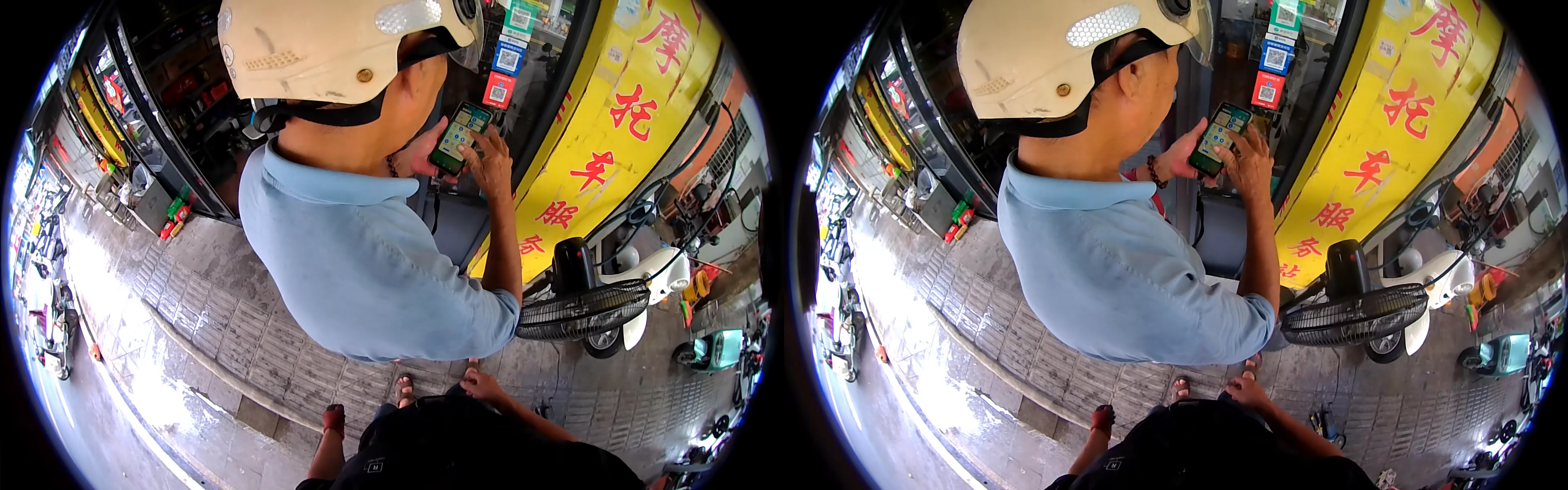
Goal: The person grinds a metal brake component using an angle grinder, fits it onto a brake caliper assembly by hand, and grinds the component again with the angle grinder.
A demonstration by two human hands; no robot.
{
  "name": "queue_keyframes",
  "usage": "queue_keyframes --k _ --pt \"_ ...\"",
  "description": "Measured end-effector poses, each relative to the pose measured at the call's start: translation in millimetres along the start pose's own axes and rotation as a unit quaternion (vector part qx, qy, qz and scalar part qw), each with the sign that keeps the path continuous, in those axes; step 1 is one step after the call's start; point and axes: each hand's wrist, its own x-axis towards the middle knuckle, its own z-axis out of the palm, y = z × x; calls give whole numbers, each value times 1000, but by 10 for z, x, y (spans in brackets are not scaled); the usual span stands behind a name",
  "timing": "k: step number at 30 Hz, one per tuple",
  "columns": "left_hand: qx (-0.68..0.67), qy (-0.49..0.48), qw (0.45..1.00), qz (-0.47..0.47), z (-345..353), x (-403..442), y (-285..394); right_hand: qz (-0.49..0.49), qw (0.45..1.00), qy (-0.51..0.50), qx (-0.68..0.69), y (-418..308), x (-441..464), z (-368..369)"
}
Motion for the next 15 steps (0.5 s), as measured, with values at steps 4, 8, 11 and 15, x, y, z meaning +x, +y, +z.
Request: queue_keyframes --k 4,8,11,15 --pt "27 0 1000 -4 -90 312 -301 -3 1000 3 8 -13 -11 -3" --pt "203 123 972 0 -93 587 -572 16 1000 -3 2 -87 -31 -34" --pt "193 91 977 -11 -54 321 -339 10 1000 0 10 -139 -49 -46" --pt "211 73 974 51 -93 403 -414 45 999 -26 -3 -429 -126 -212"
